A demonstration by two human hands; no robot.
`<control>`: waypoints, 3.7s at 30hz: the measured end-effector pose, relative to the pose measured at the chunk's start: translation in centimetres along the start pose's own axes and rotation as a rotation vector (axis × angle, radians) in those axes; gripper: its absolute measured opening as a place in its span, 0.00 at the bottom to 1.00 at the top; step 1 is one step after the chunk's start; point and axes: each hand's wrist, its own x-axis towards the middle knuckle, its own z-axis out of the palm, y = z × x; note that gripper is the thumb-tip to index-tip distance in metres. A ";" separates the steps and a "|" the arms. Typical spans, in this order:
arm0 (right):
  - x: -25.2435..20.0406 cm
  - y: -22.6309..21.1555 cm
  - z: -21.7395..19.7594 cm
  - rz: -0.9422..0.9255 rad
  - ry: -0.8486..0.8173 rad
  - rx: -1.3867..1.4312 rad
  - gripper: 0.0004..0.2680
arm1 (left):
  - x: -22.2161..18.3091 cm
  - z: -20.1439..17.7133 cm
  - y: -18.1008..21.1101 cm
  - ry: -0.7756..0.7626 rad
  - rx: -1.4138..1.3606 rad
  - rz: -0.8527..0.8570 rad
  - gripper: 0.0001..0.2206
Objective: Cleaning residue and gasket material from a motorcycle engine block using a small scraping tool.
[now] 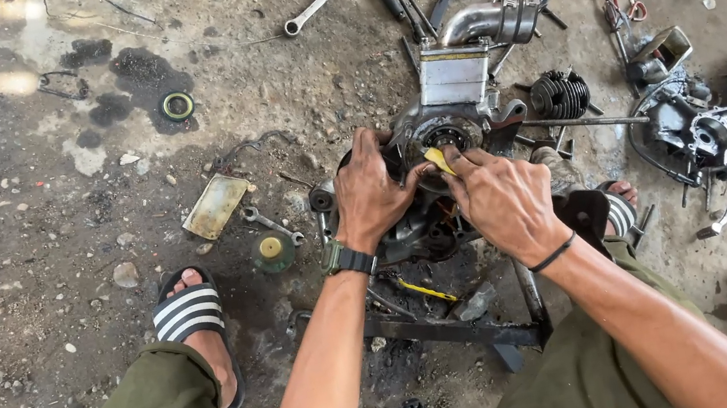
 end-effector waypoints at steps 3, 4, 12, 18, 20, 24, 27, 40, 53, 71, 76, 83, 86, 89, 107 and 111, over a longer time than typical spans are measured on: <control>0.2 0.7 0.7 -0.017 -0.017 -0.008 0.17 | 0.1 -0.4 0.2 0.013 -0.003 0.014 0.32; 0.1 1.1 1.1 -0.018 -0.052 -0.018 0.17 | 0.1 -0.4 0.2 -0.003 -0.024 0.019 0.33; -0.2 1.0 1.5 -0.026 -0.018 -0.034 0.15 | -0.1 -1.3 0.8 -0.056 -0.011 -0.012 0.36; 0.0 1.1 1.4 -0.011 0.023 -0.041 0.15 | 0.3 -0.7 0.5 -0.046 -0.023 -0.040 0.34; -0.1 0.9 0.8 0.006 -0.014 -0.019 0.16 | 0.2 -1.0 0.7 -0.046 -0.015 -0.035 0.34; 0.1 1.2 1.1 -0.004 -0.048 0.002 0.15 | 0.2 -2.1 1.6 -0.067 -0.033 -0.023 0.37; 0.0 1.6 1.9 0.017 -0.051 0.012 0.16 | 0.1 -1.8 1.5 -0.073 -0.034 -0.017 0.37; 0.1 0.9 0.4 -0.026 -0.052 -0.002 0.15 | 0.1 -2.4 1.7 -0.071 -0.034 0.006 0.35; 0.1 1.2 0.9 -0.016 0.052 -0.003 0.14 | 0.3 -1.4 1.0 -0.045 -0.053 -0.041 0.34; 0.2 0.9 0.5 -0.013 -0.029 -0.015 0.15 | 0.2 -2.1 1.5 -0.090 -0.066 -0.060 0.34; 0.3 0.7 0.4 -0.047 -0.031 -0.020 0.15 | 0.5 -2.5 1.5 -0.147 -0.082 -0.049 0.36; 0.0 2.4 4.0 -0.010 -0.002 -0.033 0.13 | 0.3 -2.5 1.7 -0.119 -0.078 -0.033 0.35; 0.1 1.8 2.5 -0.029 0.010 -0.014 0.13 | 0.2 -2.3 1.6 -0.127 -0.075 -0.065 0.36; 0.0 1.0 0.8 -0.051 0.004 -0.029 0.13 | 0.1 -2.5 1.7 -0.144 -0.071 -0.079 0.38; 0.7 1.0 0.6 -0.002 -0.047 -0.035 0.13 | 0.3 -0.8 0.0 -0.075 -0.027 0.004 0.34; 0.4 1.1 1.2 0.022 -0.032 -0.010 0.14 | 0.4 -1.1 0.3 -0.054 -0.025 0.023 0.34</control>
